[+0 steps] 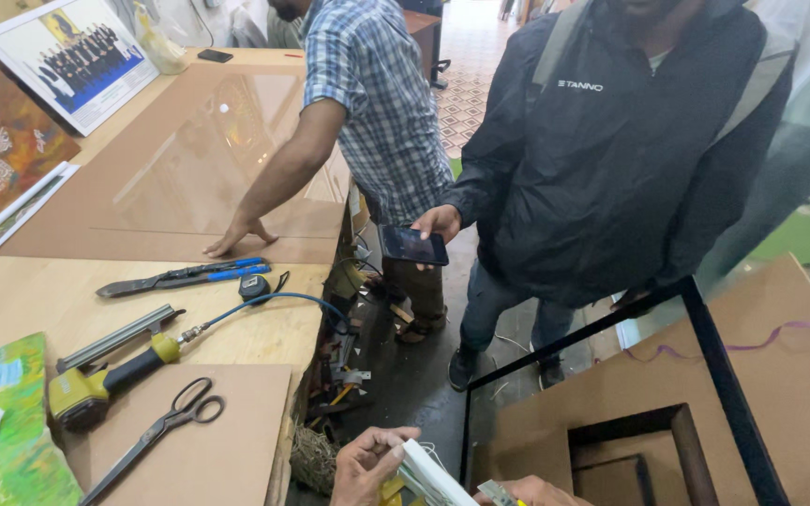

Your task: The person uses a utility knife to trim excess canvas and backing material from the edges of two stretched canvases. They rotate the canvases to cut along all sides, then set the trimmed canvases aside on the workbench.

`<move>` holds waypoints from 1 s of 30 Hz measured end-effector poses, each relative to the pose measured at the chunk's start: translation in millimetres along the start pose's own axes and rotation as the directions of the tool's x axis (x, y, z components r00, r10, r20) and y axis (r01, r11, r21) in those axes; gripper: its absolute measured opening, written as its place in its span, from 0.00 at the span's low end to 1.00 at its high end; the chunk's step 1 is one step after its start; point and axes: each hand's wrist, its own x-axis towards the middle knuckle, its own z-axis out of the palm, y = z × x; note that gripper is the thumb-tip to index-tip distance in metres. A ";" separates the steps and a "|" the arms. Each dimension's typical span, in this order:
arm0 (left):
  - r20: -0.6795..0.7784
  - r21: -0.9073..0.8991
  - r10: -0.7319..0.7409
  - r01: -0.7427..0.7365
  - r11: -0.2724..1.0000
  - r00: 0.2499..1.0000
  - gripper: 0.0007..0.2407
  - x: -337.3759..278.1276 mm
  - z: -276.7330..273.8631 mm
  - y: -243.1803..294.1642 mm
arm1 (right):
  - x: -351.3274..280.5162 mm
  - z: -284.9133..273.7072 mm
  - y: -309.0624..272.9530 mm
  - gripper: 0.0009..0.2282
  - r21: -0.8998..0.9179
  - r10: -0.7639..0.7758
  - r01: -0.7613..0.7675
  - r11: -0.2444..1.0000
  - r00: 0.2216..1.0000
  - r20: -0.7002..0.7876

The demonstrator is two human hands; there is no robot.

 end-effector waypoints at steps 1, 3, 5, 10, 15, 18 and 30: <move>-0.005 0.034 -0.033 0.033 0.999 0.999 0.02 -0.3 -1.4 2.0 | -0.1 0.7 -4.6 0.18 0.004 -0.016 0.016 1.000 1.000 -0.003; -0.020 0.101 -0.096 0.098 0.990 0.995 0.02 -0.2 -3.4 5.6 | -1.1 1.5 -12.0 0.18 0.021 -0.031 0.032 0.999 0.999 -0.009; 0.054 0.051 -0.054 0.052 0.997 0.997 0.01 0.1 -3.0 7.0 | -4.0 1.3 -16.5 0.18 0.039 -0.044 0.044 0.998 0.999 -0.013; 0.080 0.065 0.015 -0.020 0.998 0.997 0.01 -3.0 2.8 3.5 | -11.2 3.9 -20.3 0.18 0.069 -0.067 0.068 0.995 0.998 -0.021; 0.089 0.096 0.027 -0.036 0.995 0.996 0.03 -5.0 4.2 -1.2 | -16.3 2.7 -30.7 0.18 0.091 -0.073 0.075 0.993 0.997 -0.029; 0.124 0.015 0.069 -0.071 0.997 0.990 0.03 -11.4 1.3 -5.6 | -22.6 4.1 -42.6 0.19 0.121 -0.096 0.098 0.988 0.995 -0.017; 0.092 0.077 0.322 -0.329 0.941 0.942 0.03 -34.5 10.5 18.9 | -41.4 8.7 -120.6 0.24 0.330 0.019 -0.057 0.942 0.993 0.118</move>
